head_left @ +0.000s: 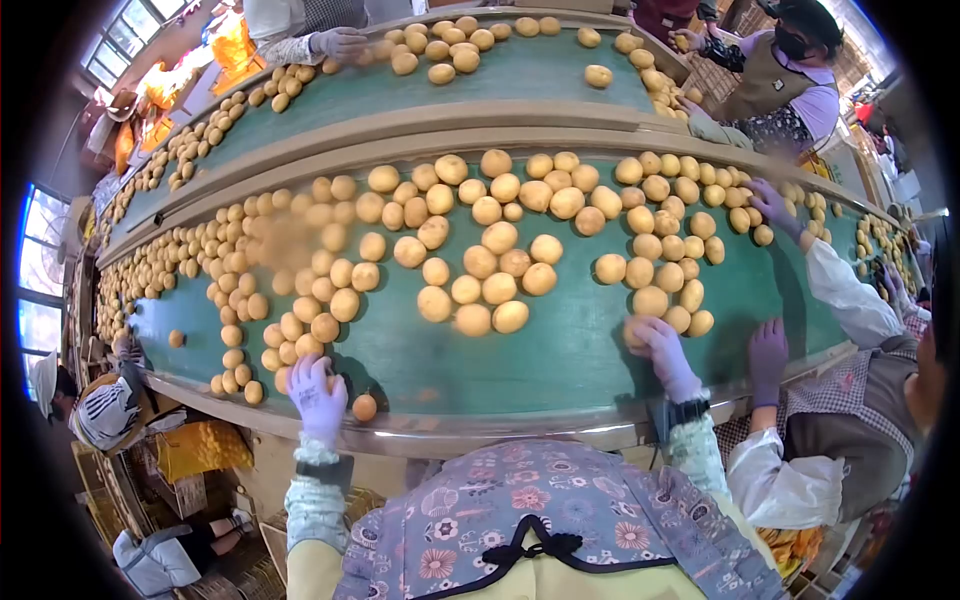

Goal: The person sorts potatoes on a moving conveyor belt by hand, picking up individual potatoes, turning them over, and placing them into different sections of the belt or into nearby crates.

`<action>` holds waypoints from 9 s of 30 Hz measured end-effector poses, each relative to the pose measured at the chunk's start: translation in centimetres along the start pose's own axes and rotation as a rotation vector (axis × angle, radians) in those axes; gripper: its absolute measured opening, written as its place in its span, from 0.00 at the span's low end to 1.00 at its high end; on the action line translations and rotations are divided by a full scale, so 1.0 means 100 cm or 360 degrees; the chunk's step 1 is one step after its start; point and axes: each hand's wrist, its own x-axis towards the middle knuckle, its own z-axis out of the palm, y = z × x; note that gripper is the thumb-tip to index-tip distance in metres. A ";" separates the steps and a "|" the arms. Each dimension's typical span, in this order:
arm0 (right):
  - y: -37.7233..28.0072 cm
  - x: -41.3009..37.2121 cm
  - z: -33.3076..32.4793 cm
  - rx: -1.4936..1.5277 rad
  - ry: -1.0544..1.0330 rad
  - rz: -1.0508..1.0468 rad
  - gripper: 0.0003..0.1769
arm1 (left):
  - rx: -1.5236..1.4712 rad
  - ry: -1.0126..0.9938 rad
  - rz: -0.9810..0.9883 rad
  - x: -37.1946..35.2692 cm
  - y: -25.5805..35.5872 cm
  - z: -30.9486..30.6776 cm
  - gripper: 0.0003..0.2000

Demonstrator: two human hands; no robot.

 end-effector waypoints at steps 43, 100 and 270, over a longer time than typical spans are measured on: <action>0.003 0.008 0.369 -0.0090 -0.0124 -0.0069 0.42 | 0.0103 0.0028 -0.0407 0.051 -0.361 -0.035 0.16; 0.066 -0.093 0.695 -0.0664 0.1314 -0.0636 0.43 | -0.0703 0.0027 0.0209 -0.069 -0.619 -0.112 0.13; 0.111 -0.182 1.966 -0.1559 0.0608 -0.1527 0.29 | -0.0006 -0.0248 0.1976 0.203 -1.599 -0.636 0.15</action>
